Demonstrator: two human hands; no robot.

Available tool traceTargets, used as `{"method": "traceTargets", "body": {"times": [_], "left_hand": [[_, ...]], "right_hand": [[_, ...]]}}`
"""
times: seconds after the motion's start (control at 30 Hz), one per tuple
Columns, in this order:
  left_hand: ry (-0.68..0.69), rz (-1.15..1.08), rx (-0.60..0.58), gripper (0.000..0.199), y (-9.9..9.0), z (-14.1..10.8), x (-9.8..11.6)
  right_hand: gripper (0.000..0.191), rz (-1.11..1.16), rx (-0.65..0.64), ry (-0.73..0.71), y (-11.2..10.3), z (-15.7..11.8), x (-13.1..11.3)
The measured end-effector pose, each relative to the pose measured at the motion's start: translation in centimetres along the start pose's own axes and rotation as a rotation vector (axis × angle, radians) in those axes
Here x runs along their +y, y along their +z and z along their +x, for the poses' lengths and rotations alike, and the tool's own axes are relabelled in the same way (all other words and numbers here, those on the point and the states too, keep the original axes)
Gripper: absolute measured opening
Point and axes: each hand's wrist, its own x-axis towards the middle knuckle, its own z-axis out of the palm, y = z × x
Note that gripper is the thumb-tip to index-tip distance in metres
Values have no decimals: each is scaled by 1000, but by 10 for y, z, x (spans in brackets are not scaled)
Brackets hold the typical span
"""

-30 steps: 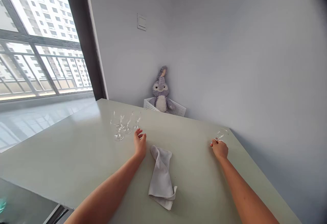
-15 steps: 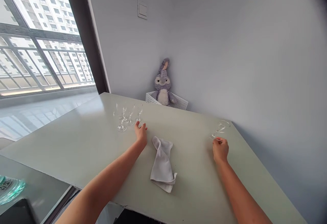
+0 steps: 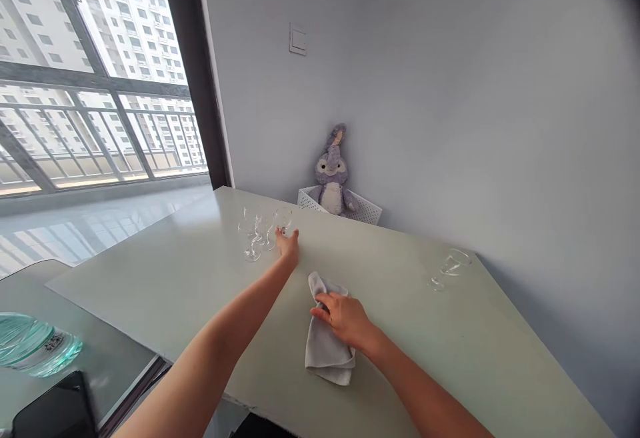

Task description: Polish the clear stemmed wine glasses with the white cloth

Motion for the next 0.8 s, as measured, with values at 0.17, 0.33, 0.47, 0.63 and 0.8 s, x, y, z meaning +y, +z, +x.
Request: {"method": "traceTargets", "body": {"times": [0.17,0.33,0.47,0.63,0.8], "left_hand": [[45,72,-74,43,-3,-16,0],[206,173,-219,49,-3,-59,-8],[320,290,-288,48,-4,-85,-15],[579,526,-296,49,-10,-94,-16],[683,581,-304,46,-13,-98,-11]], "right_hand": [[33,319,237,148,8,6,29],[30,1018,629,396,0,9,58],[53,1568,741,494,-3,9,69],[32,1751,740,490,-9,3,65],[20,1403,769,250,-23,-4,25]]}}
